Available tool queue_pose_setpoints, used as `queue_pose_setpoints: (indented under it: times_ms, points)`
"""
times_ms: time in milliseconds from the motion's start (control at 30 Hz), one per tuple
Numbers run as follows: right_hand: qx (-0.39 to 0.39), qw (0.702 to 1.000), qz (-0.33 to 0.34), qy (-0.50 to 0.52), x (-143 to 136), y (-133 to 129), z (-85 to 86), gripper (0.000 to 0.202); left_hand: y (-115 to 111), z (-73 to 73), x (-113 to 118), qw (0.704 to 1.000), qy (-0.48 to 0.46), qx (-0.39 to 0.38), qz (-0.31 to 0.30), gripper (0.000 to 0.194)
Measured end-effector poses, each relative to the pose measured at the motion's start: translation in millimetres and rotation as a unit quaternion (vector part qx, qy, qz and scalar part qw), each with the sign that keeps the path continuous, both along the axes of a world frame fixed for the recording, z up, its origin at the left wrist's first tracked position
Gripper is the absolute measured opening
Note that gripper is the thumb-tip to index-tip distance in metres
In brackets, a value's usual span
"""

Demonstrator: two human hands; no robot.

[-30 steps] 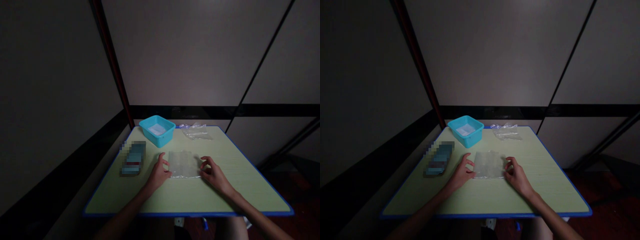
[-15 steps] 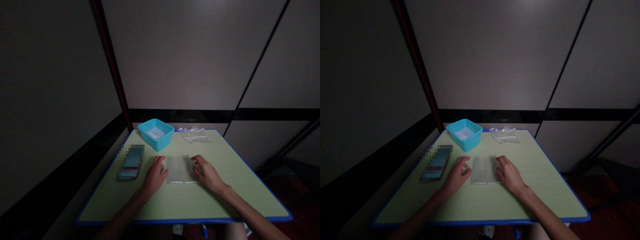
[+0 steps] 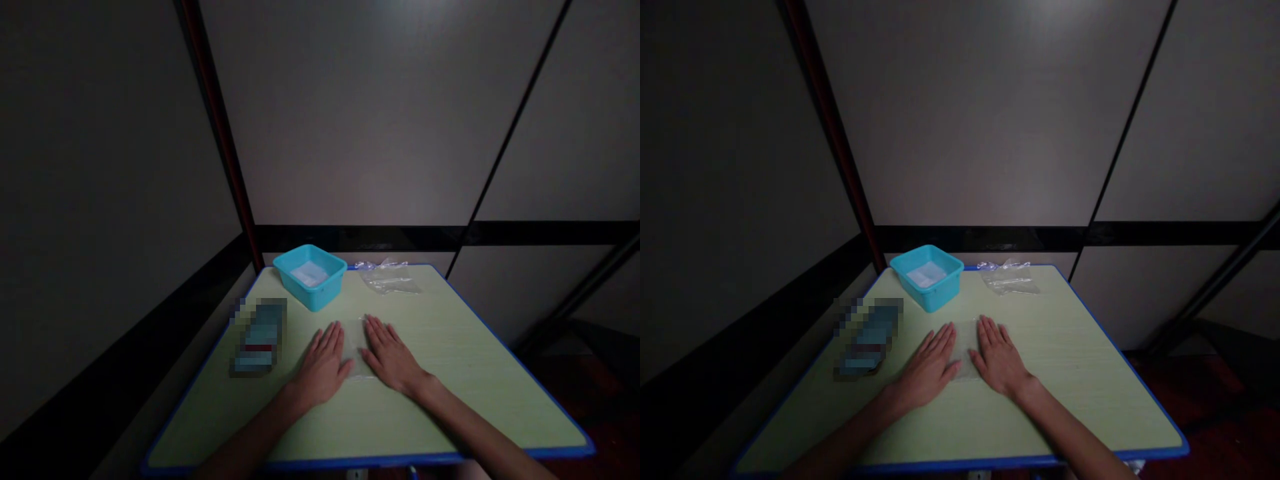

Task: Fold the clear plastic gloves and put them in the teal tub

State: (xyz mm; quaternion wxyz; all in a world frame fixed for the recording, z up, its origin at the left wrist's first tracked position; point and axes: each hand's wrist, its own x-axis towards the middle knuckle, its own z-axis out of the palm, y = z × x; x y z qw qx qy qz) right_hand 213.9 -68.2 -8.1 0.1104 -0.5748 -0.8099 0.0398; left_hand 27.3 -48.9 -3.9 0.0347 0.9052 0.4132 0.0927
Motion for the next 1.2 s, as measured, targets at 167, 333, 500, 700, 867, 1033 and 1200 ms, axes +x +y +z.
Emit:
queue_pose_setpoints:
  times_ms: [167,333,500,700,867,1033,1200]
  points:
    - [0.012,1.0,0.005,-0.005,2.9,-1.5,-5.2,0.062,-0.9,0.7,-2.4,1.0,0.01,-0.02,0.016,0.061]
    - [-0.004,1.0,-0.007,0.022,2.9,-0.7,-6.2,0.064,0.3,0.0,-2.2,1.0,0.013,-0.023,0.016,0.067]
    - [-0.001,0.991,0.057,0.125,24.0,-10.8,22.0,0.056,-0.8,8.6,-17.0,0.998,-0.006,-0.037,-0.06,0.073]
    - [0.05,0.976,0.204,-0.051,44.5,-33.4,46.3,0.018,-10.1,19.5,-34.4,0.986,-0.027,-0.051,-0.154,0.066]
    - [0.115,0.965,0.184,-0.151,36.1,-32.7,31.3,0.022,-12.7,16.3,-31.1,0.99,-0.037,-0.026,-0.132,0.058]
    - [0.088,0.986,0.14,-0.034,36.2,-31.5,38.1,0.014,-10.4,13.8,-27.2,0.992,-0.077,-0.011,-0.098,0.05]
    - [0.019,0.974,0.061,0.218,35.3,-27.1,50.0,0.013,1.3,14.6,-24.2,0.973,-0.215,-0.069,-0.039,0.021]
